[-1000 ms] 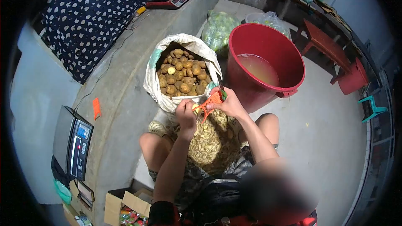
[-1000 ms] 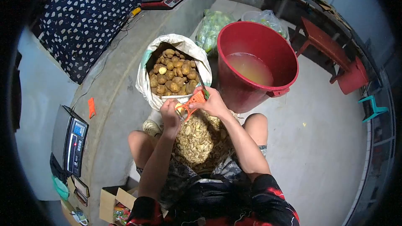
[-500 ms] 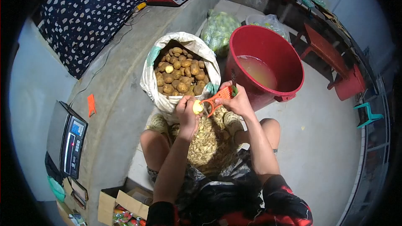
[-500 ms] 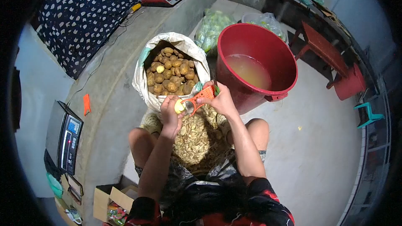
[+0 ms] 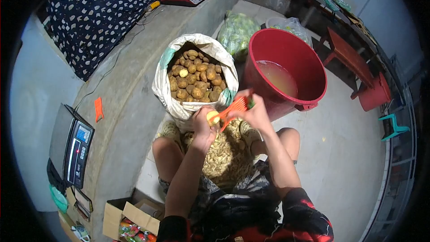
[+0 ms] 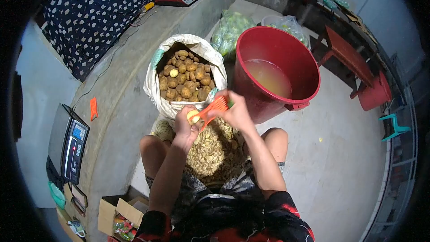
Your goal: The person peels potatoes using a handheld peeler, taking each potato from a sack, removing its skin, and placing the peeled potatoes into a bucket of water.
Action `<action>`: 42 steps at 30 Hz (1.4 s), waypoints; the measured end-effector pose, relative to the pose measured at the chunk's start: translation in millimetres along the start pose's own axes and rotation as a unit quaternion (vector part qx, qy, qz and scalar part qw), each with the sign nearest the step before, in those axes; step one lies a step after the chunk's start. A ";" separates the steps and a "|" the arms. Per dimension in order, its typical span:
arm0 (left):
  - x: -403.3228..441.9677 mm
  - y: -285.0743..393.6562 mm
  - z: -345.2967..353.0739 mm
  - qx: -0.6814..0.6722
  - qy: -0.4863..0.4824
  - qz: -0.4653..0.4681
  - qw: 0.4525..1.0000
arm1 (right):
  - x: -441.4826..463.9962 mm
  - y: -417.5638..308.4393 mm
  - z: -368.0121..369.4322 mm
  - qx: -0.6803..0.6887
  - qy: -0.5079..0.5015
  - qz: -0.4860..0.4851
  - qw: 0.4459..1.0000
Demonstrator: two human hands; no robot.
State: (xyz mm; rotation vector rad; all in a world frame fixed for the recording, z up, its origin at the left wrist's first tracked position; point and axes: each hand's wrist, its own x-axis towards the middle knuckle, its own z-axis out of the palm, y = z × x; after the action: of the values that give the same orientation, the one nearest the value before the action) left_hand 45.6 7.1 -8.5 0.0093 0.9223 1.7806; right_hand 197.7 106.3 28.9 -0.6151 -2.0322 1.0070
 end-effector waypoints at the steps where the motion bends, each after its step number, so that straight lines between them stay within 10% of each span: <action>1: 1.5 -2.2 1.0 0.012 0.001 0.005 1.000 | -2.7 5.8 4.8 -0.013 -0.004 0.001 1.000; 4: -2.8 -7.4 -10.3 0.021 0.008 -0.001 1.000 | 10.8 26.7 -9.7 0.096 0.130 0.134 0.978; 8: 6.3 -4.2 -2.9 0.020 0.007 0.016 1.000 | -0.9 -2.0 1.7 0.032 0.003 0.043 0.999; 12: -0.7 -3.5 -2.0 0.049 0.020 0.032 0.998 | 12.5 18.7 -8.7 0.104 0.125 0.131 0.978; 16: 11.9 -12.9 -5.3 0.092 0.025 0.106 0.990 | 2.6 0.8 -1.9 0.076 -0.019 0.085 0.993; 18: 17.2 -22.8 -8.7 0.154 0.002 0.234 0.960 | 9.9 14.3 -7.0 0.064 0.068 0.101 0.991; 23: 11.7 -7.2 -18.1 -0.058 -0.078 -0.033 0.995 | 8.2 15.7 -13.9 0.117 0.059 0.124 0.984; 28: 5.7 -0.4 -3.1 -0.039 -0.061 -0.068 0.995 | -1.5 5.0 2.4 0.073 0.005 0.089 0.993; 34: 2.4 3.7 -5.2 -0.108 -0.074 -0.101 0.986 | 7.6 19.8 -10.5 0.111 0.169 0.099 0.974; 40: 7.9 1.5 -10.1 -0.086 -0.097 -0.125 0.984 | -4.9 6.2 -1.2 0.030 0.018 0.068 0.997; 42: 6.9 -0.2 -13.1 -0.057 -0.105 -0.127 0.985 | 0.6 19.6 0.1 0.001 0.141 0.055 0.989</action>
State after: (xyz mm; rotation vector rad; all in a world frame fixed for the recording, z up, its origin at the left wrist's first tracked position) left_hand 37.3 5.2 -20.6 0.0060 0.6389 1.5574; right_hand 198.8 117.9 13.2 -0.8274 -1.7653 0.9276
